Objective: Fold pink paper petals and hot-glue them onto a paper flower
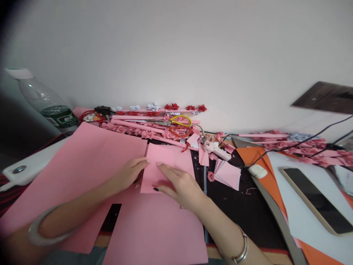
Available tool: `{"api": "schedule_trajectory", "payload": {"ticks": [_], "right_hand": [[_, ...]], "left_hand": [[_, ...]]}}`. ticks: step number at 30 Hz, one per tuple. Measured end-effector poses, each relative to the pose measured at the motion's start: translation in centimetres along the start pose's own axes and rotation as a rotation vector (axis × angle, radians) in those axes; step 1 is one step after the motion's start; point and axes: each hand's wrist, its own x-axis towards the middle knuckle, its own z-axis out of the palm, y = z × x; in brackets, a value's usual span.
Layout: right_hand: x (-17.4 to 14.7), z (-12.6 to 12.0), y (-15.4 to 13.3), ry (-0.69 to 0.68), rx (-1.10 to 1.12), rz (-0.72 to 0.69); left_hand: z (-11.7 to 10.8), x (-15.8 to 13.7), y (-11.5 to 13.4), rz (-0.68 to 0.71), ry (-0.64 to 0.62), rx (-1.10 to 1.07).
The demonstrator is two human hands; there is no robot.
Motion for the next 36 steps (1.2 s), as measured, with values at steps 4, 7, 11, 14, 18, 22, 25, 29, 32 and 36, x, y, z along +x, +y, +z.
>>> {"api": "schedule_trajectory", "payload": {"ticks": [4, 7, 11, 14, 18, 22, 25, 29, 32, 36], "right_hand": [[-0.1, 0.1, 0.0, 0.093, 0.008, 0.052], [-0.2, 0.2, 0.0, 0.234, 0.098, 0.217], [0.0, -0.1, -0.1, 0.405, 0.473, 0.457], [0.2, -0.5, 0.1, 0.452, 0.727, 0.542], [0.2, -1.8, 1.4, 0.298, 0.778, 0.627], [-0.2, -3.3, 2.7, 0.073, 0.695, 0.718], [-0.3, -3.7, 3.1, 0.062, 0.639, 0.771], [-0.2, -3.0, 3.1, 0.087, 0.561, 0.757], [-0.1, -2.3, 3.3, 0.078, 0.405, 0.769], [0.0, -2.3, 3.5, 0.066, 0.256, 0.782]], "left_hand": [[0.1, 0.1, -0.2, -0.028, -0.022, -0.071], [0.0, -0.1, 0.1, -0.016, 0.028, -0.027], [-0.4, -0.2, 0.6, 0.012, 0.118, 0.083], [-0.9, 0.0, 0.5, 0.032, 0.148, 0.129], [-1.8, 0.2, 0.5, 0.063, 0.182, 0.197], [-3.1, 0.0, 1.1, 0.065, 0.187, 0.254], [-4.0, -0.2, 1.6, 0.047, 0.114, 0.261], [-4.8, -0.5, 1.6, 0.015, -0.019, 0.378], [-5.5, -0.7, 1.3, -0.008, 0.0, 0.614], [-6.3, -0.5, 0.8, 0.047, 0.172, 0.889]]}}
